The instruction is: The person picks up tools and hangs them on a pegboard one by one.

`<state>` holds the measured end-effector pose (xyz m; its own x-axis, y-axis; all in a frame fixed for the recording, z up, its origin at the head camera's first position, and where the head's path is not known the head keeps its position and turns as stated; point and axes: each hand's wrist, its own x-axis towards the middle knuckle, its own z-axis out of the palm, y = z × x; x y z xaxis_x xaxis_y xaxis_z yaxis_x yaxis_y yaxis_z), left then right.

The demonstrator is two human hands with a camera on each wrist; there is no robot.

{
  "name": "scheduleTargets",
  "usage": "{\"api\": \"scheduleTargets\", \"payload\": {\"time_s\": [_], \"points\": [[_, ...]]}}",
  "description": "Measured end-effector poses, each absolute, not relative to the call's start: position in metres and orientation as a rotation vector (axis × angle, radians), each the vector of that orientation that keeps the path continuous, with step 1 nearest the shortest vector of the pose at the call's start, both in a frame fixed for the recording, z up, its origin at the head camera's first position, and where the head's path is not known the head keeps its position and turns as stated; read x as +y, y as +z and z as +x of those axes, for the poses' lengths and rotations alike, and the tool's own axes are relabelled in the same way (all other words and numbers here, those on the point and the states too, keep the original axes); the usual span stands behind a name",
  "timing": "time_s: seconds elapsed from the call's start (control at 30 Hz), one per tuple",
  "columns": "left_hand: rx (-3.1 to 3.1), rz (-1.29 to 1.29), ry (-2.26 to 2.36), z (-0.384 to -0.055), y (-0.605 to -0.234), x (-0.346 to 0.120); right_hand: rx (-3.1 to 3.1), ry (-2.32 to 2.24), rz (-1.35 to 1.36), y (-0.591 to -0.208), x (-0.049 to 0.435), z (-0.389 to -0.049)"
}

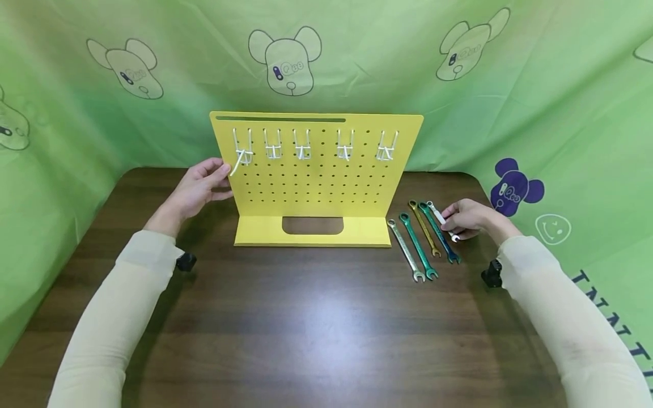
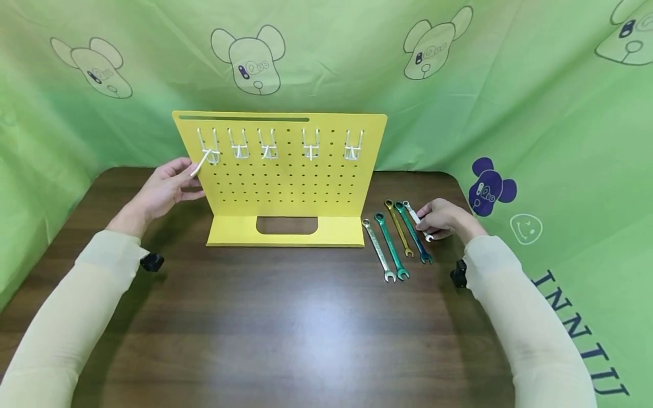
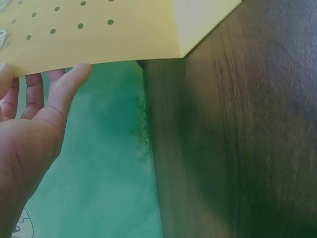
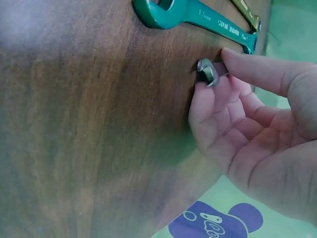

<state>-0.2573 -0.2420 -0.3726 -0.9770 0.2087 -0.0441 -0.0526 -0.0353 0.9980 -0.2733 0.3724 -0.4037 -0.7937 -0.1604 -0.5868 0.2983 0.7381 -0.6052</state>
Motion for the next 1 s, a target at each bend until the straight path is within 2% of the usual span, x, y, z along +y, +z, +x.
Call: {"api": "scheduleTargets", "payload": {"time_s": [0.43,1.0], "points": [[2.053,0.127,2.169,-0.259,-0.374,-0.241,2.288,-0.995,0.008,-0.397,0.378,-0.271],[1.933,0.133,2.239,-0.257,-0.373,-0.241,2.129,-0.986,-0.154,-0.340,0.351,-0.262]]}}
